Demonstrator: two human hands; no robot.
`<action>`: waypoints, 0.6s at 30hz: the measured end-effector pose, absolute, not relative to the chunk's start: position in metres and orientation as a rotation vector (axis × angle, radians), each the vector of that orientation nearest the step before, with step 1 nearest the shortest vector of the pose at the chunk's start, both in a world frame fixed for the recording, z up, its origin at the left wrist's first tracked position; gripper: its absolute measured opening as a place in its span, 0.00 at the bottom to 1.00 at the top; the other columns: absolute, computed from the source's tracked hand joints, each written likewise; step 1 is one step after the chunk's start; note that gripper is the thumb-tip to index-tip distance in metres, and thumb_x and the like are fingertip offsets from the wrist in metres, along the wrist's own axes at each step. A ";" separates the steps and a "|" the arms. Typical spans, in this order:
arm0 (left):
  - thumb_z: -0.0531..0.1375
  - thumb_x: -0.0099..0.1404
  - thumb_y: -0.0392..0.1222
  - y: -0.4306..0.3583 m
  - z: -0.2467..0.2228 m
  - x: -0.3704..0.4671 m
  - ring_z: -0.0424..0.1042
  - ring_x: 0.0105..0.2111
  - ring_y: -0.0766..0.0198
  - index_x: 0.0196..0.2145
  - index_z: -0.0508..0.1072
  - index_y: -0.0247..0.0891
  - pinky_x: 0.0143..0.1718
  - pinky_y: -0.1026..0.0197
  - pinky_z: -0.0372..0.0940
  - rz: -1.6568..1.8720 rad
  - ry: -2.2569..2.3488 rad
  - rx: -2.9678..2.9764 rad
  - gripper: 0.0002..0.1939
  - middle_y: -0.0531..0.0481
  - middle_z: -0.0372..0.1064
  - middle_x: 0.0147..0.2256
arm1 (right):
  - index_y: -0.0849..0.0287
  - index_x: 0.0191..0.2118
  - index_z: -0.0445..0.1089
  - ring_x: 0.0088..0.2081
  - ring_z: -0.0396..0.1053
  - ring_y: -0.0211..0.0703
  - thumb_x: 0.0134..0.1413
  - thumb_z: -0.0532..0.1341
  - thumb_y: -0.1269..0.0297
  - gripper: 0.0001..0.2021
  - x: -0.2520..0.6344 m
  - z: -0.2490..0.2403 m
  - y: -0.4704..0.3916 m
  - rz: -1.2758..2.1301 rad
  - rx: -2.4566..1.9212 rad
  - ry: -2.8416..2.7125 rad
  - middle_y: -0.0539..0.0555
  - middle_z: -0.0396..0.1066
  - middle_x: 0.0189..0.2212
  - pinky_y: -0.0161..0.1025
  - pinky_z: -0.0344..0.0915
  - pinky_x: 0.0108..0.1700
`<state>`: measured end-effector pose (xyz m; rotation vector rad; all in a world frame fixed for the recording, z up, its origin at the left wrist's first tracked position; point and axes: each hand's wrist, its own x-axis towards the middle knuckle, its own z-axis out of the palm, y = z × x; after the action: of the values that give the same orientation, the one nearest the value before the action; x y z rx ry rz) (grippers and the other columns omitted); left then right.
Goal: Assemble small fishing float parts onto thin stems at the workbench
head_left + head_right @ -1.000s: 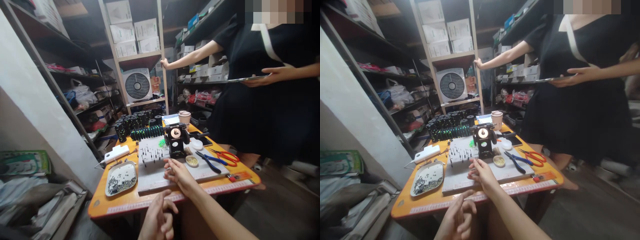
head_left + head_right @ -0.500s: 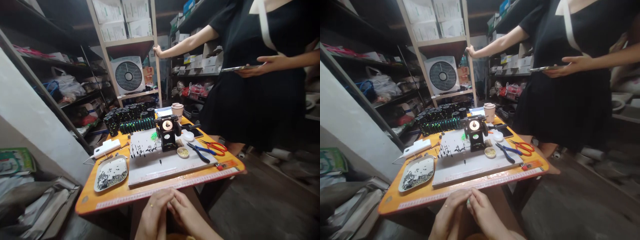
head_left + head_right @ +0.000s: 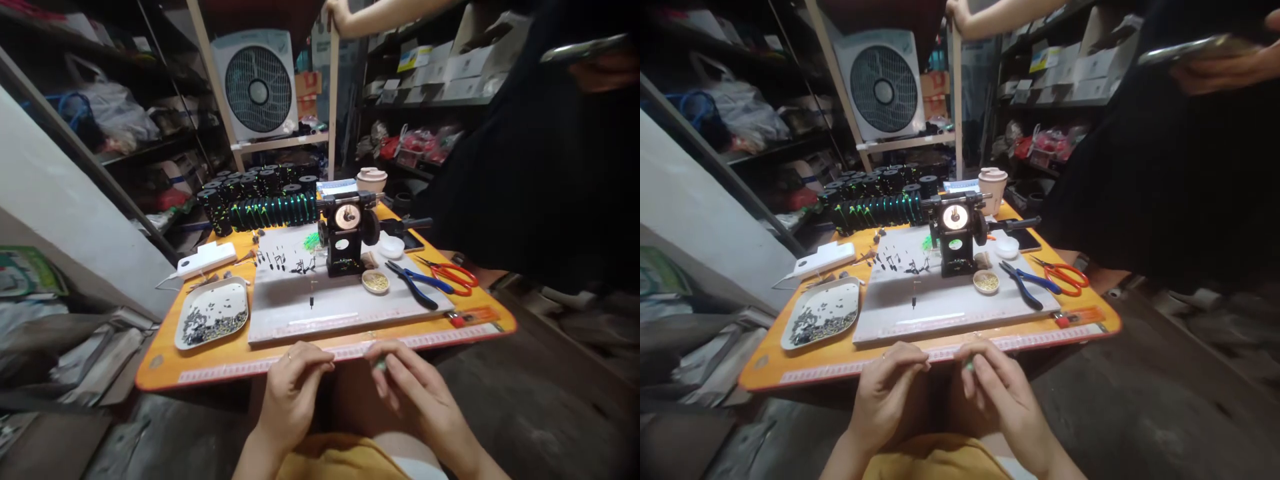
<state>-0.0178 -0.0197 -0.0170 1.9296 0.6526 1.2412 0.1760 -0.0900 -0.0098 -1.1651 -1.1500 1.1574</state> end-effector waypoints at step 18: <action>0.58 0.70 0.45 -0.047 -0.038 -0.022 0.67 0.47 0.59 0.34 0.74 0.43 0.49 0.60 0.63 1.894 0.943 1.571 0.08 0.50 0.64 0.44 | 0.64 0.70 0.48 0.58 0.69 0.48 0.67 0.52 0.70 0.28 0.107 -0.009 -0.017 0.259 -0.608 -2.153 0.65 0.71 0.55 0.40 0.70 0.56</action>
<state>-0.0219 -0.0467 -0.0383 1.5706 0.9434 1.8940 0.1071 -0.0171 -0.0089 -0.6076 -2.1529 0.2586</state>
